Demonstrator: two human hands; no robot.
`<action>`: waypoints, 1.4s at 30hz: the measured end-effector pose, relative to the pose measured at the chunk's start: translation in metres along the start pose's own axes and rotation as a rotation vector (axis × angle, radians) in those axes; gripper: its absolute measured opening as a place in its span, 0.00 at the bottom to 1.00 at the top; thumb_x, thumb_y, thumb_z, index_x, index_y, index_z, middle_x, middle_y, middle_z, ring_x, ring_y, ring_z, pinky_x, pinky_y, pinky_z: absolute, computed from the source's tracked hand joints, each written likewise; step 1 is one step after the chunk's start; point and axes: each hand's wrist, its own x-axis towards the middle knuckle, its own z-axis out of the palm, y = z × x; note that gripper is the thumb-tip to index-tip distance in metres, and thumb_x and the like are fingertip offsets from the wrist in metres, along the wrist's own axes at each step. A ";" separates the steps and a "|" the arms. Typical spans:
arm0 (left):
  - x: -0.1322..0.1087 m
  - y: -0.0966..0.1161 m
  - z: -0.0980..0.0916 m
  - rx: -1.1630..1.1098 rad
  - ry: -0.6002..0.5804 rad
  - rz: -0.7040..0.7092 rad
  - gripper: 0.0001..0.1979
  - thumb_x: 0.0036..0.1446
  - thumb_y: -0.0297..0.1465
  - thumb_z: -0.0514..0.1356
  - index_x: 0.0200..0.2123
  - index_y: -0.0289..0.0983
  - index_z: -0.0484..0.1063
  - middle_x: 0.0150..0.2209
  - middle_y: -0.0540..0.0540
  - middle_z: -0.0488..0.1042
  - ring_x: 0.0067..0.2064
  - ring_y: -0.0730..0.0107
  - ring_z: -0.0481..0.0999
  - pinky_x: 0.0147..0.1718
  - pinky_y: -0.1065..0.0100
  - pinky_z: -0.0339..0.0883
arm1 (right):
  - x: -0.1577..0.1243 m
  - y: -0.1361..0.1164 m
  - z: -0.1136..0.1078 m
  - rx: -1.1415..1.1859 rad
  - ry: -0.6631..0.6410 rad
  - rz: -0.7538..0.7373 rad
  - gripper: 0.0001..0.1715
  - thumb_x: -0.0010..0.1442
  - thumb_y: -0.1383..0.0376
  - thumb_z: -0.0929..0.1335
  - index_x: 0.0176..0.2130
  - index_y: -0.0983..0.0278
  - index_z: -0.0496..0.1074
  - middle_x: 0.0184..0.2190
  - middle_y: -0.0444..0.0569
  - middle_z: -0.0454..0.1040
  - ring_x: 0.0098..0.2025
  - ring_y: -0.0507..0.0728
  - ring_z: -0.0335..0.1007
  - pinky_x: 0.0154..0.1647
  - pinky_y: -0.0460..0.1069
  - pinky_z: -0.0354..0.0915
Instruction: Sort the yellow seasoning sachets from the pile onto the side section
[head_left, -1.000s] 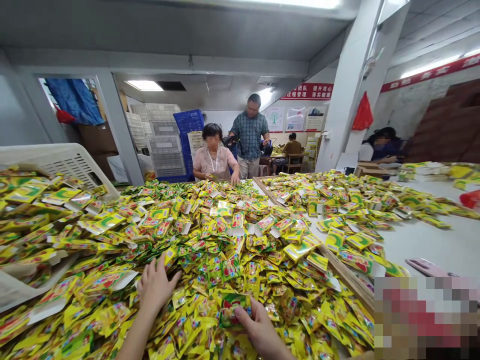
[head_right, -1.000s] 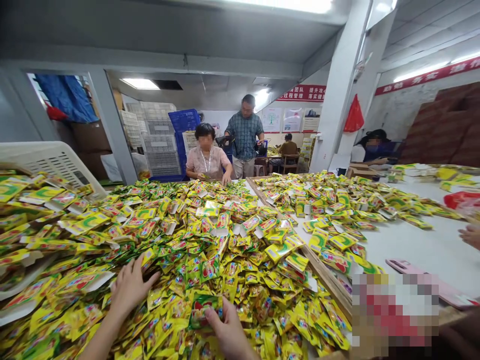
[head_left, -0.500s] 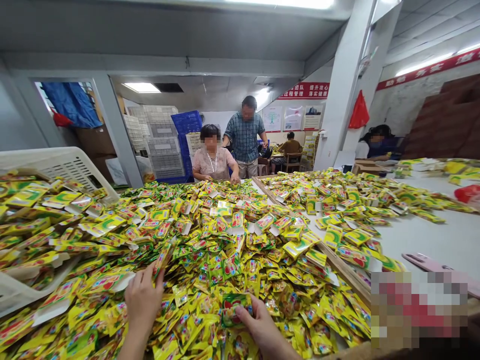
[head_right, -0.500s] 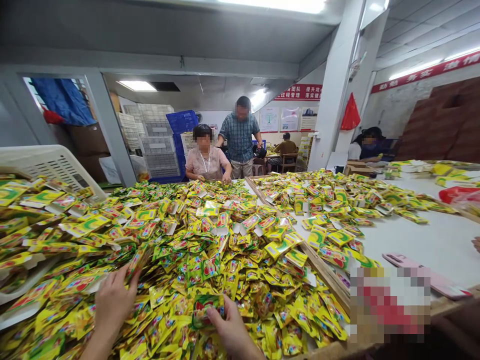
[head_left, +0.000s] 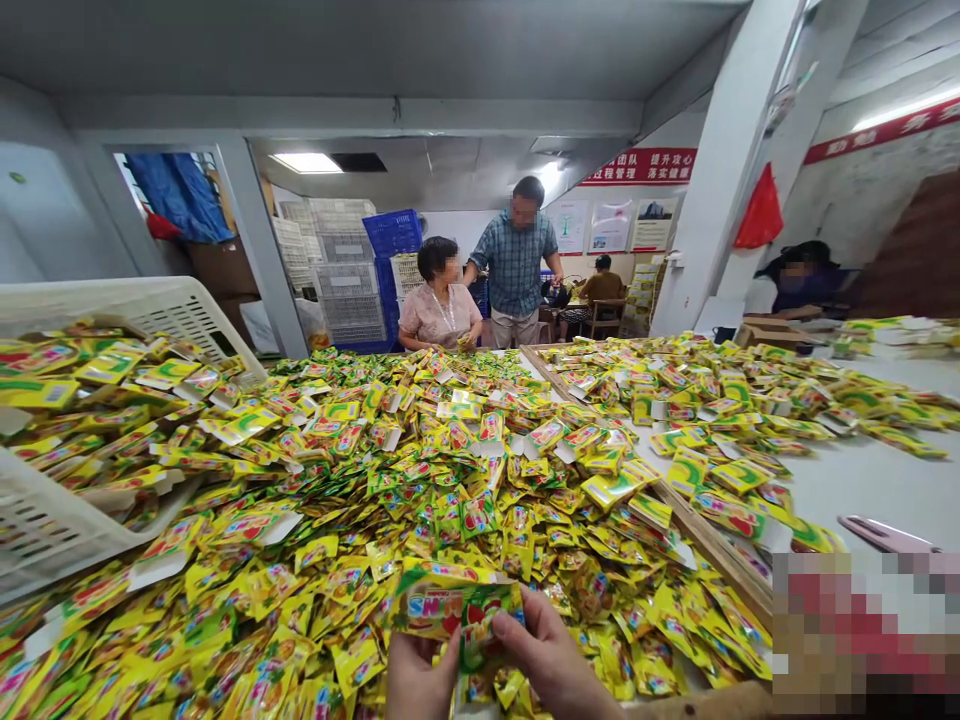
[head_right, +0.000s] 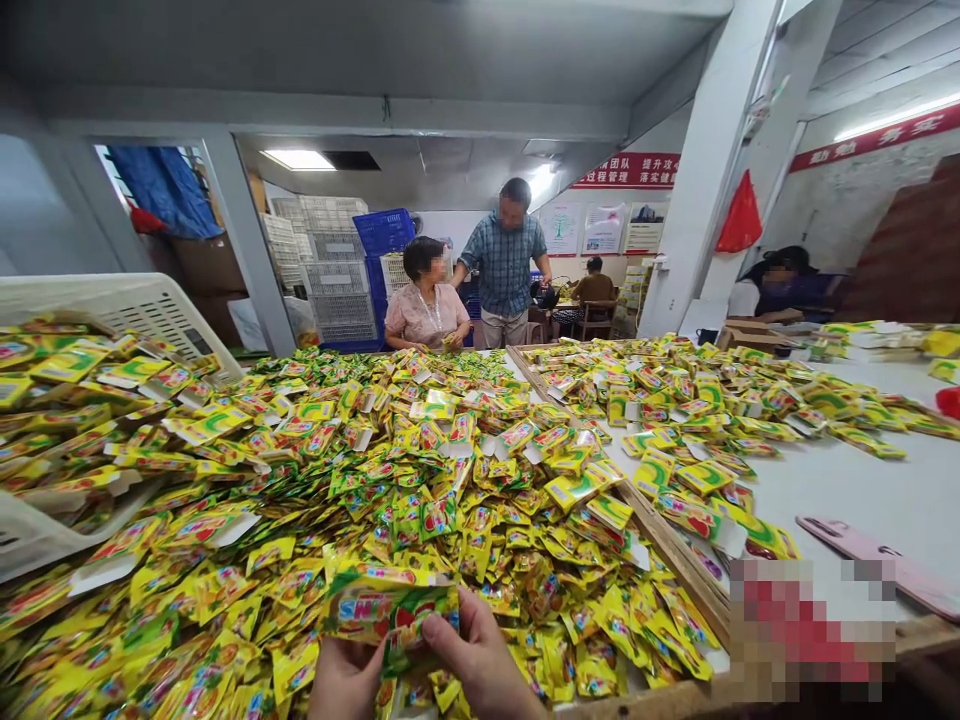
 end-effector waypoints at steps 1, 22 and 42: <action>0.000 0.001 -0.003 0.091 0.022 0.096 0.37 0.44 0.48 0.64 0.53 0.34 0.62 0.45 0.35 0.76 0.43 0.54 0.78 0.41 0.57 0.73 | -0.002 -0.004 -0.003 -0.081 0.054 -0.013 0.32 0.48 0.46 0.72 0.45 0.65 0.72 0.36 0.51 0.78 0.37 0.58 0.75 0.41 0.52 0.70; -0.020 0.053 -0.019 0.757 -0.383 0.465 0.20 0.46 0.34 0.59 0.44 0.39 0.62 0.33 0.47 0.76 0.32 0.62 0.78 0.30 0.65 0.72 | -0.024 -0.090 0.022 -1.095 0.020 -0.707 0.11 0.59 0.69 0.66 0.43 0.61 0.73 0.35 0.50 0.74 0.38 0.54 0.72 0.39 0.47 0.68; -0.025 0.057 -0.021 0.778 -0.269 0.784 0.20 0.45 0.29 0.56 0.44 0.39 0.60 0.31 0.48 0.75 0.29 0.66 0.77 0.27 0.69 0.70 | -0.009 -0.123 0.034 -1.220 -0.426 -0.370 0.21 0.48 0.79 0.63 0.35 0.61 0.78 0.30 0.46 0.75 0.33 0.53 0.70 0.36 0.47 0.65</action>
